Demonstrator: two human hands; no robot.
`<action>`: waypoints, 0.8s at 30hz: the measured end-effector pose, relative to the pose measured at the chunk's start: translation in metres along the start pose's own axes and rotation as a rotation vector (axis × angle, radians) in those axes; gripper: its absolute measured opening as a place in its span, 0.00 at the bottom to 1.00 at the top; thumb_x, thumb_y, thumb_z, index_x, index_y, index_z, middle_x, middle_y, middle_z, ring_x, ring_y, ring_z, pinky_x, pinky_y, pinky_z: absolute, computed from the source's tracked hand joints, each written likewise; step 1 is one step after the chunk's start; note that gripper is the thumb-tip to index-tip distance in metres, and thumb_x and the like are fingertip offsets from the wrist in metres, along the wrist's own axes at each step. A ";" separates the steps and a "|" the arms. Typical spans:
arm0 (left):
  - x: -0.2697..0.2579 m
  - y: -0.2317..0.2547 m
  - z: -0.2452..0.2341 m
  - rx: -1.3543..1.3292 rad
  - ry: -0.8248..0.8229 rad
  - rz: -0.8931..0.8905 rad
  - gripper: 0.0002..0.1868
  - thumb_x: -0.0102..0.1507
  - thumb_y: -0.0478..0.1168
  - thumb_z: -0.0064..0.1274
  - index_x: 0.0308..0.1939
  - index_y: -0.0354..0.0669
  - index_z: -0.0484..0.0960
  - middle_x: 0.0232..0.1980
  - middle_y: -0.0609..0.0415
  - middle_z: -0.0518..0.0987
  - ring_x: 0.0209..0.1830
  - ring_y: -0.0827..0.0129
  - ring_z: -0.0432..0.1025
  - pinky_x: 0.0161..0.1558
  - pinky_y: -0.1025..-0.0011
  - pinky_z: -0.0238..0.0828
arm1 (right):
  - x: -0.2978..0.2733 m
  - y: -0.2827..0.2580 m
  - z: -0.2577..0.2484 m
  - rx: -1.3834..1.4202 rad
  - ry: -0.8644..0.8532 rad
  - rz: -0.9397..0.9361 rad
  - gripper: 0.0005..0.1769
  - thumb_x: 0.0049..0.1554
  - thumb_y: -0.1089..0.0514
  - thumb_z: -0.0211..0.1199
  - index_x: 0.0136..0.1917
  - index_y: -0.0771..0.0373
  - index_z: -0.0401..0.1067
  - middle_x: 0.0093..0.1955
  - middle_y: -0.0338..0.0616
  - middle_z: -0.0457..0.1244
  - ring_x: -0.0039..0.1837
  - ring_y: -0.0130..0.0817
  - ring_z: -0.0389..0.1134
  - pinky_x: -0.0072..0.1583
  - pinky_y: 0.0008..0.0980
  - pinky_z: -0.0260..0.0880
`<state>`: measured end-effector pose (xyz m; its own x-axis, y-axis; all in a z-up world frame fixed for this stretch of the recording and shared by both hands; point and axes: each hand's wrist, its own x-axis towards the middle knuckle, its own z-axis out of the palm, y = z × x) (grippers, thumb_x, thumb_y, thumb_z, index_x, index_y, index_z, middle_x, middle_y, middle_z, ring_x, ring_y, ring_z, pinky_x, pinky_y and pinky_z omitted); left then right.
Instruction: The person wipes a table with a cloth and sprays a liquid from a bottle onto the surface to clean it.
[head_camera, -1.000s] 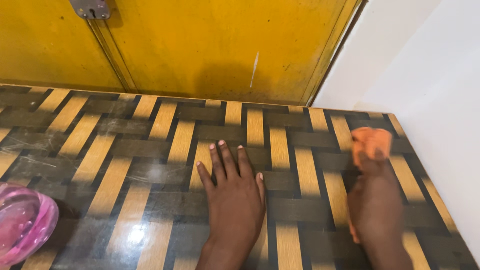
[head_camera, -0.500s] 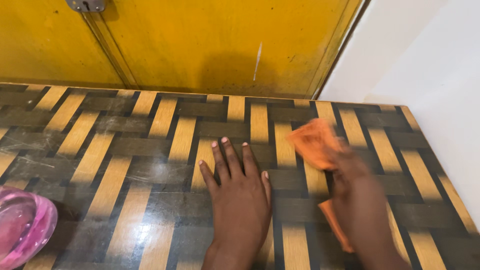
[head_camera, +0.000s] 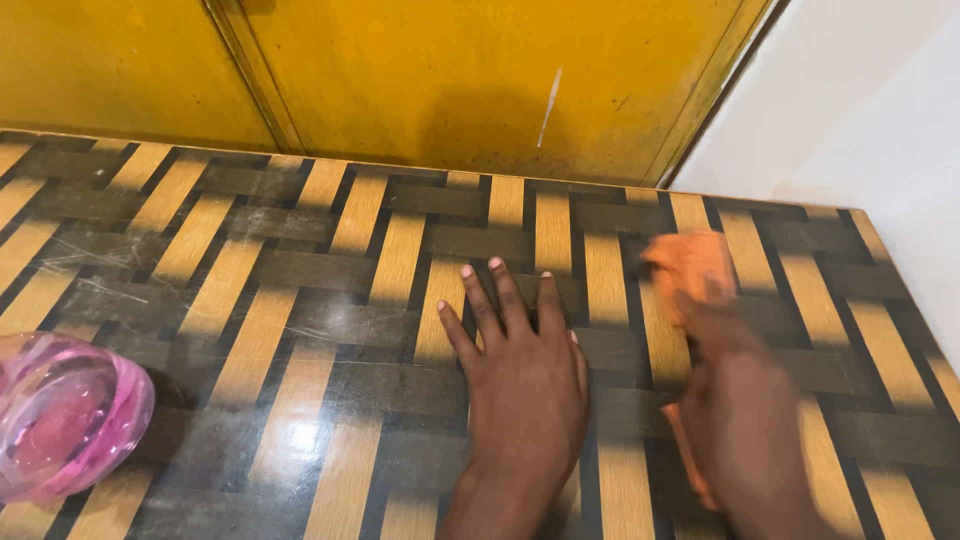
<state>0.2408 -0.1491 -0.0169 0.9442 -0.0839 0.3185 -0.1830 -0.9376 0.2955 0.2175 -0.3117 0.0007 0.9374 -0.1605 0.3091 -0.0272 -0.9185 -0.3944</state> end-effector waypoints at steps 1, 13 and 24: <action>0.000 -0.001 -0.001 -0.048 0.016 0.008 0.32 0.66 0.48 0.40 0.72 0.38 0.62 0.76 0.25 0.55 0.80 0.26 0.39 0.71 0.26 0.30 | -0.002 -0.012 0.005 0.089 -0.017 -0.053 0.30 0.55 0.71 0.52 0.69 0.60 0.71 0.73 0.58 0.62 0.67 0.56 0.66 0.64 0.47 0.68; -0.012 0.025 -0.007 -0.632 0.183 0.161 0.41 0.65 0.56 0.48 0.75 0.35 0.59 0.81 0.29 0.47 0.81 0.35 0.42 0.71 0.40 0.39 | 0.021 -0.002 -0.010 0.880 0.030 0.273 0.18 0.65 0.60 0.53 0.65 0.62 0.74 0.67 0.51 0.70 0.69 0.41 0.72 0.69 0.35 0.72; 0.028 -0.065 -0.029 -0.198 0.133 -0.292 0.44 0.64 0.40 0.49 0.80 0.29 0.47 0.83 0.31 0.41 0.79 0.40 0.50 0.74 0.54 0.51 | 0.002 -0.021 0.002 0.366 -0.007 -0.010 0.17 0.61 0.61 0.56 0.61 0.57 0.78 0.64 0.46 0.70 0.67 0.38 0.70 0.62 0.34 0.69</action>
<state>0.2715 -0.0808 -0.0006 0.9230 0.2342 0.3054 0.0270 -0.8309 0.5557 0.2207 -0.2920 0.0083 0.9393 -0.1486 0.3092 0.1070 -0.7294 -0.6757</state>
